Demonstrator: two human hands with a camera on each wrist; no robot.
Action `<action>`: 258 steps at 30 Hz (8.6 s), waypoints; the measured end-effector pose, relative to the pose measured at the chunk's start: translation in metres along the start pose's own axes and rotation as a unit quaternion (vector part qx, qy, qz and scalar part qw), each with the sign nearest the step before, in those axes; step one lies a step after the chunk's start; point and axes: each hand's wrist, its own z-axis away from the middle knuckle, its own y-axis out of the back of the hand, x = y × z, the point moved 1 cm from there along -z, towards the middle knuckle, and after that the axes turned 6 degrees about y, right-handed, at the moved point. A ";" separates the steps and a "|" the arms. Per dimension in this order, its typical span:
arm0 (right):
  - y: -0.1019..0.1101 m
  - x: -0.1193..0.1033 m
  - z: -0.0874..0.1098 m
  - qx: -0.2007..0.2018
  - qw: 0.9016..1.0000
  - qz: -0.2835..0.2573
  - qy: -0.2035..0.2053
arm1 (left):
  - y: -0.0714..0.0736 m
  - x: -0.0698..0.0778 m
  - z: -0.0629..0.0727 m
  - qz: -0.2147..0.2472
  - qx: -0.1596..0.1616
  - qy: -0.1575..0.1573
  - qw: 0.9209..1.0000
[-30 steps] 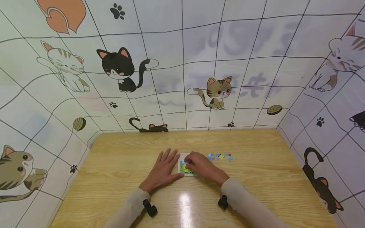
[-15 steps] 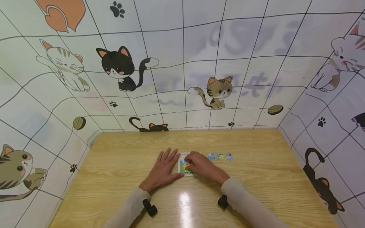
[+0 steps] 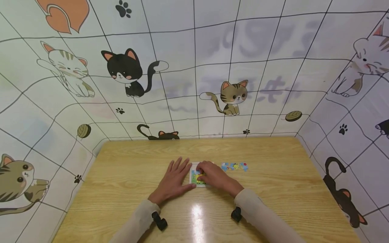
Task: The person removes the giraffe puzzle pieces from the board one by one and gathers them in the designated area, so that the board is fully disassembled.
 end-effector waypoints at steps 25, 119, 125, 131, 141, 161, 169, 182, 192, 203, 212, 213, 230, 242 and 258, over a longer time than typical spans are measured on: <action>0.000 -0.004 -0.001 0.032 0.999 -0.022 -0.014 | -0.005 -0.002 0.000 0.006 0.018 0.004 1.000; 0.043 0.056 0.089 0.130 0.989 -0.005 -0.069 | 0.000 0.002 0.000 0.013 -0.003 0.014 1.000; 0.046 0.056 0.089 0.124 0.989 0.004 -0.078 | 0.000 0.002 -0.001 0.013 -0.007 0.016 1.000; 0.046 0.057 0.088 0.121 0.989 0.006 -0.080 | 0.001 0.002 -0.001 0.012 -0.007 0.016 1.000; 0.046 0.057 0.088 0.122 0.989 0.013 -0.078 | 0.002 0.003 -0.001 0.014 -0.007 0.017 1.000; 0.037 0.038 0.071 0.111 0.993 0.006 -0.048 | -0.004 -0.001 0.000 0.013 0.012 0.006 1.000; 0.032 0.028 0.058 0.088 0.995 -0.013 -0.050 | -0.005 -0.002 0.001 0.022 0.007 0.010 1.000; 0.022 0.014 0.033 0.045 0.998 -0.022 -0.037 | -0.002 0.000 0.000 0.023 0.013 0.003 1.000; 0.016 0.009 0.019 0.020 1.000 -0.006 -0.011 | 0.000 0.001 0.000 0.018 0.021 -0.003 1.000; 0.019 0.008 0.012 -0.020 1.000 -0.013 -0.012 | 0.001 0.001 0.001 0.014 0.016 -0.002 1.000; 0.021 0.009 0.009 -0.055 0.998 -0.012 -0.017 | -0.001 0.001 0.000 0.003 0.020 -0.001 1.000; 0.022 0.009 0.009 -0.056 0.998 -0.012 -0.012 | -0.002 0.001 0.000 0.002 0.018 0.000 1.000; 0.021 0.010 0.005 -0.059 0.997 -0.039 -0.042 | -0.004 0.000 -0.001 0.001 0.007 0.008 1.000; 0.021 0.008 0.010 0.014 0.999 -0.020 -0.029 | -0.004 0.000 -0.001 0.003 0.012 0.006 1.000; 0.023 0.008 0.018 0.075 0.994 -0.075 -0.010 | -0.004 0.000 -0.001 0.014 0.011 0.006 1.000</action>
